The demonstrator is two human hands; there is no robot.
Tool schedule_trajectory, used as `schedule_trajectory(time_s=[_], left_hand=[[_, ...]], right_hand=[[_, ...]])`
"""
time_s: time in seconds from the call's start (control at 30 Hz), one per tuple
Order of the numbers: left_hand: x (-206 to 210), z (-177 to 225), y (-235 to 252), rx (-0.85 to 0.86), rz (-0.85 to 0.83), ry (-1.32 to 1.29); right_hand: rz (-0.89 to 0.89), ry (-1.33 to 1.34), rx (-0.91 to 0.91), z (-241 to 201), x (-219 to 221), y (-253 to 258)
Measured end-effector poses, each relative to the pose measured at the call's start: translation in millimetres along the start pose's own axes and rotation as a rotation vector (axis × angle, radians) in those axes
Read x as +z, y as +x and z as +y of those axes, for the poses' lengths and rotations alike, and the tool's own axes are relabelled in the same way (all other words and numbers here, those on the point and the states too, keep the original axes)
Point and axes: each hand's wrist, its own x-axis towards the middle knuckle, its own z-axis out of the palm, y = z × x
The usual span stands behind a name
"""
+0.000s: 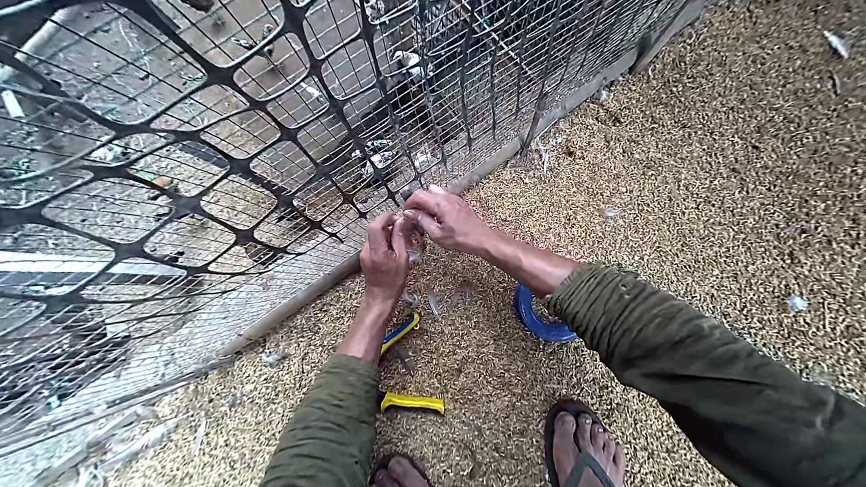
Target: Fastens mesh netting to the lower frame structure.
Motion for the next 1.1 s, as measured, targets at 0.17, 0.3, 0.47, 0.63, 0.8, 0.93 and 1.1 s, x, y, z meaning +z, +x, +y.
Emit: schedule_trajectory(time_s=[0.17, 0.3, 0.47, 0.63, 0.8, 0.93, 1.1], left_hand=[[1.7, -9.2, -3.3, 0.167, 0.014, 0.022], [2.4, -8.0, -3.6, 0.161, 0.032, 0.032], [2.6, -7.8, -2.2, 0.195, 0.038, 0.055], [2.0, -10.1, -2.9, 0.222, 0.021, 0.063], [-0.9, -6.9, 0.3, 0.199, -0.039, 0.103], [-3.6, -4.9, 1.3, 0.185, -0.103, 0.101], [-5.5, -0.6, -0.2, 0.105, -0.163, 0.073]], right_hand=[[0.006, 0.030, 0.035, -1.0, 5.0, -2.7], [0.001, 0.060, 0.079, -4.1, 4.9, -2.0], [-0.004, 0.077, 0.098, -4.1, 3.1, -1.1], [-0.049, 0.092, 0.139, -5.7, -0.1, -0.1], [-0.120, 0.080, 0.175, -9.0, -6.3, 3.3], [-0.177, 0.081, 0.203, -10.3, -14.1, 7.1], [-0.251, 0.173, 0.242, -6.6, -22.6, 8.1]])
